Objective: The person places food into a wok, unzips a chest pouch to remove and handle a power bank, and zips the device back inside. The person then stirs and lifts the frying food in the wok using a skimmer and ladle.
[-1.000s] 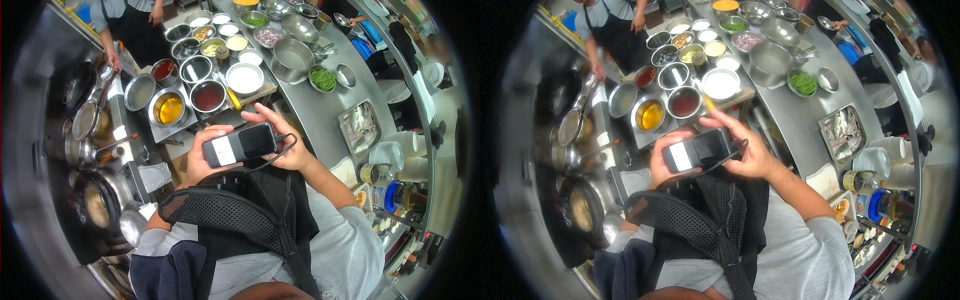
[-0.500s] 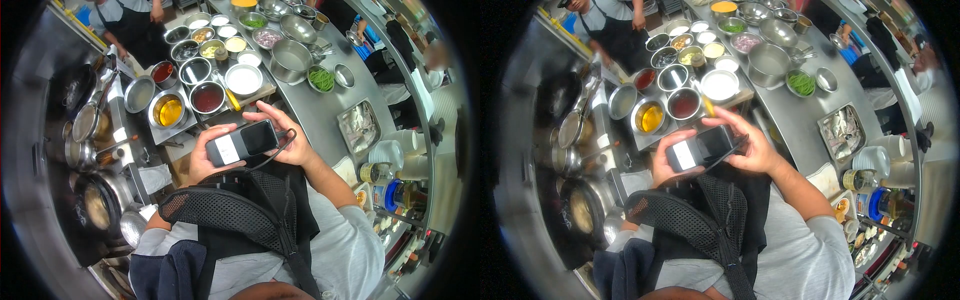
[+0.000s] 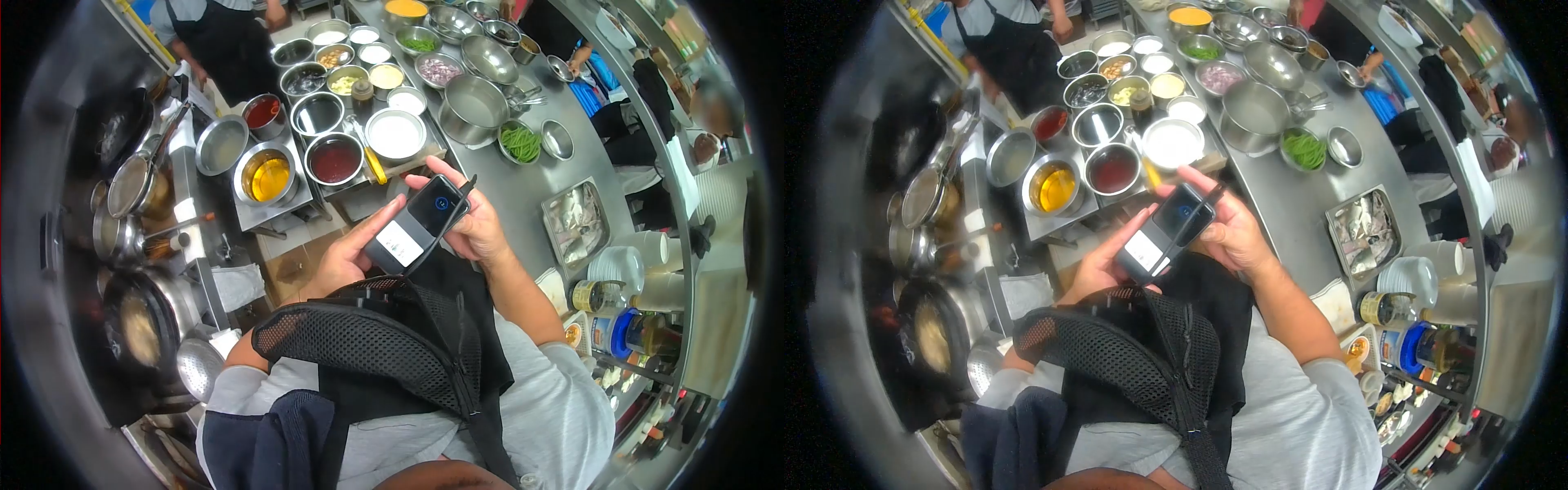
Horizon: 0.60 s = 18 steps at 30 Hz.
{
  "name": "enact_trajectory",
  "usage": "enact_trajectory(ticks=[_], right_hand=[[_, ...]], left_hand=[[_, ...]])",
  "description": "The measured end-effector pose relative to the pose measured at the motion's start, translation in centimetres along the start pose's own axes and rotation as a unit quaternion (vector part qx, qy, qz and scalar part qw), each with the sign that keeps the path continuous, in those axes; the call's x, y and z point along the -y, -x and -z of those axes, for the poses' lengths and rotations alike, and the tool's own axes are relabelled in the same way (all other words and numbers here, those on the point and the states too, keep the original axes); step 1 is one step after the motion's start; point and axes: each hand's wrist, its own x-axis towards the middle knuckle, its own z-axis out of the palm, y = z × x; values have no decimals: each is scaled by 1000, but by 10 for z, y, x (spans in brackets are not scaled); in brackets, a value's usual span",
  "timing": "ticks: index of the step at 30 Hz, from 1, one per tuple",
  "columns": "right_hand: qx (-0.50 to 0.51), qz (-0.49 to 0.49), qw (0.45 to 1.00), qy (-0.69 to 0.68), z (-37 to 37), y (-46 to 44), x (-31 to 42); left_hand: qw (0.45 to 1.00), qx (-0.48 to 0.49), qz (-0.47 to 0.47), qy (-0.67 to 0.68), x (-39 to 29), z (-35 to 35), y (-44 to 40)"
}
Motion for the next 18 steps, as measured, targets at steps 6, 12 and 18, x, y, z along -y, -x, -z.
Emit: enact_trajectory(ticks=[6,12,18], right_hand=[[9,7,1000,-13,3,1,-1],[8,9,1000,-4,4,0,-6],[-4,0,1000,6,4,-1,-1]], left_hand=[[1000,1,2,-11,0,-1,0],[1000,-18,1,-9,7,2,3],[999,-22,29,11,-2,3,3]])
